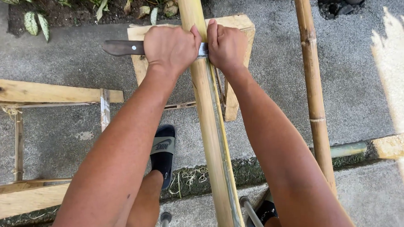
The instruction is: The recorder uses a knife to shave and strip fibers from a bamboo pole while seated in a workshop.
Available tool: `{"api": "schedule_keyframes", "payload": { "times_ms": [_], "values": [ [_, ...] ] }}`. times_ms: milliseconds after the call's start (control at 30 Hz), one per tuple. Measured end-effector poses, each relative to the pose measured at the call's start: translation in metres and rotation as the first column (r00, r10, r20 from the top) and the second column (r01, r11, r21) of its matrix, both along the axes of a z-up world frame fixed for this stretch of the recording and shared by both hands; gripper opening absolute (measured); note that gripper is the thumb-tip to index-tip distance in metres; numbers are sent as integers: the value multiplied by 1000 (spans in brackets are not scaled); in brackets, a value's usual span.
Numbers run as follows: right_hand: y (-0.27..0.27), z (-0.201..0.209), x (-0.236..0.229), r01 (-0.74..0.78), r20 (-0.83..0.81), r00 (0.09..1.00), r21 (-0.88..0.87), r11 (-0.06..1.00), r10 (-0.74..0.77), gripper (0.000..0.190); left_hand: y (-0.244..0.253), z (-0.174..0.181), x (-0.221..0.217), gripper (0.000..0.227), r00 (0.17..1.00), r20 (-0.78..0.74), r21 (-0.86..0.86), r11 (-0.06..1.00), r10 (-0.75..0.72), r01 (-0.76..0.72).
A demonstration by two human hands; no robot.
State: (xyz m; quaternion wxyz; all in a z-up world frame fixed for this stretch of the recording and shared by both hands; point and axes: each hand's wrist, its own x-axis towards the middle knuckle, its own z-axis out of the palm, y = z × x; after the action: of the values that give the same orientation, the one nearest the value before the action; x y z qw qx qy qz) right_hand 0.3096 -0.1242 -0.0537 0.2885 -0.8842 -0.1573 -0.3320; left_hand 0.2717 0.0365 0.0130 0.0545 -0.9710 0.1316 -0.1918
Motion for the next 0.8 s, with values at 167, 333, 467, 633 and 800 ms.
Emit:
{"api": "schedule_keyframes", "payload": {
  "times_ms": [167,333,467,633,800],
  "values": [
    [1,3,-2,-12,-17,1000,4,1000,12,51,-2,-1,-4,61,999,51,-13,1000,7,-6],
    [-1,6,-12,-50,-62,997,41,998,52,51,-3,0,-11,63,1000,3,-10,1000,25,-25],
    [-5,7,-23,-45,-82,996,34,998,47,52,-6,0,-21,62,1000,4,-38,999,28,-28],
    [-5,8,-35,-41,-111,993,34,999,45,52,-7,-1,-32,62,999,7,-23,999,36,-36],
    [-6,9,-45,-22,-99,995,-19,1000,20,49,-9,-1,-43,64,994,-90,-29,998,54,-57]
  ]
}}
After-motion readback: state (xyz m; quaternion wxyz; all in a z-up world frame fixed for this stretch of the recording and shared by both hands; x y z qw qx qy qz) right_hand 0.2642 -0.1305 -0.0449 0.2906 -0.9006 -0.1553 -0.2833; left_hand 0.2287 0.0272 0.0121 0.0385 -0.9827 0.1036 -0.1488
